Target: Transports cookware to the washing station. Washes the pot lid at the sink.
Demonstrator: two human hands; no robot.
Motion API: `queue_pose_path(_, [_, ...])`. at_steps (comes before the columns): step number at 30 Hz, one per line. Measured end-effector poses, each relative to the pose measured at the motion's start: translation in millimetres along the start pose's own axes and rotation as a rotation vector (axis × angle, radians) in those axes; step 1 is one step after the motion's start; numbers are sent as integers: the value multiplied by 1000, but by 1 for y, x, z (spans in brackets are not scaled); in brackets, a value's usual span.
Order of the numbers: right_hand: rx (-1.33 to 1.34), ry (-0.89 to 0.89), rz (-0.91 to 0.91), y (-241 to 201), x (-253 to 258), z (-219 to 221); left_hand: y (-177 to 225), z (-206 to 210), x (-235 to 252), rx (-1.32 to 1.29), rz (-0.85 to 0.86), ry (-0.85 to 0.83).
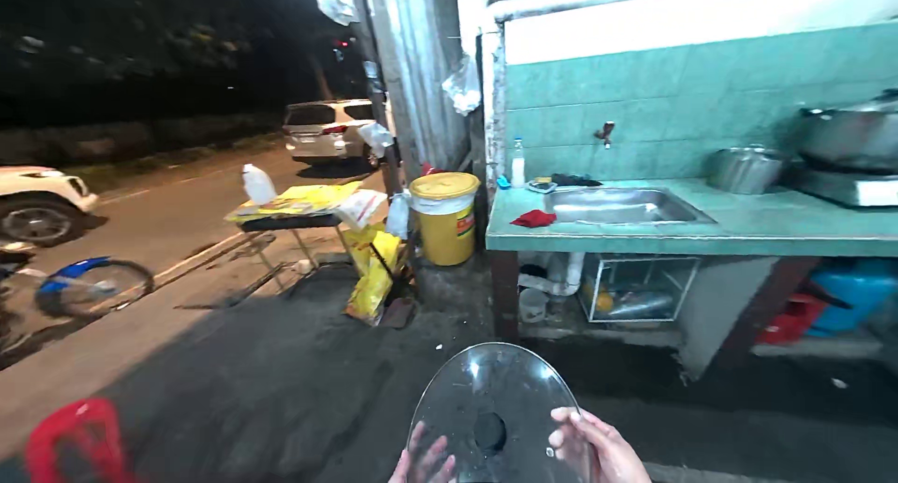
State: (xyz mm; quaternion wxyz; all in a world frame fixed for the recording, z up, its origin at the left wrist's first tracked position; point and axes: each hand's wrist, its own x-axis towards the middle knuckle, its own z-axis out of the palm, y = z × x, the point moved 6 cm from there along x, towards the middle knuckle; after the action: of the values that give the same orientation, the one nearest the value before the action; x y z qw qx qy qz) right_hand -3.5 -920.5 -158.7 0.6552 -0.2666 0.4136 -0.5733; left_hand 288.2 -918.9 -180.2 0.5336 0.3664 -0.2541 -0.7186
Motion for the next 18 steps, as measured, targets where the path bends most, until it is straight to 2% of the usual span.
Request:
queue_pose_path(5, [8,127,-86,-44,68,-39,6,56,120,-33,-73,-96])
queue_pose_path(11, [-25,249,-154,-114,149,-72,29,142,256,-6,-133,-194])
queue_pose_path(15, [-190,381,-168,-153,190,-114,30,202,330,20,-177,-157])
queue_pose_path(18, [-268,510,-199,-194,216,-158,25,248,392,36,-172,-200])
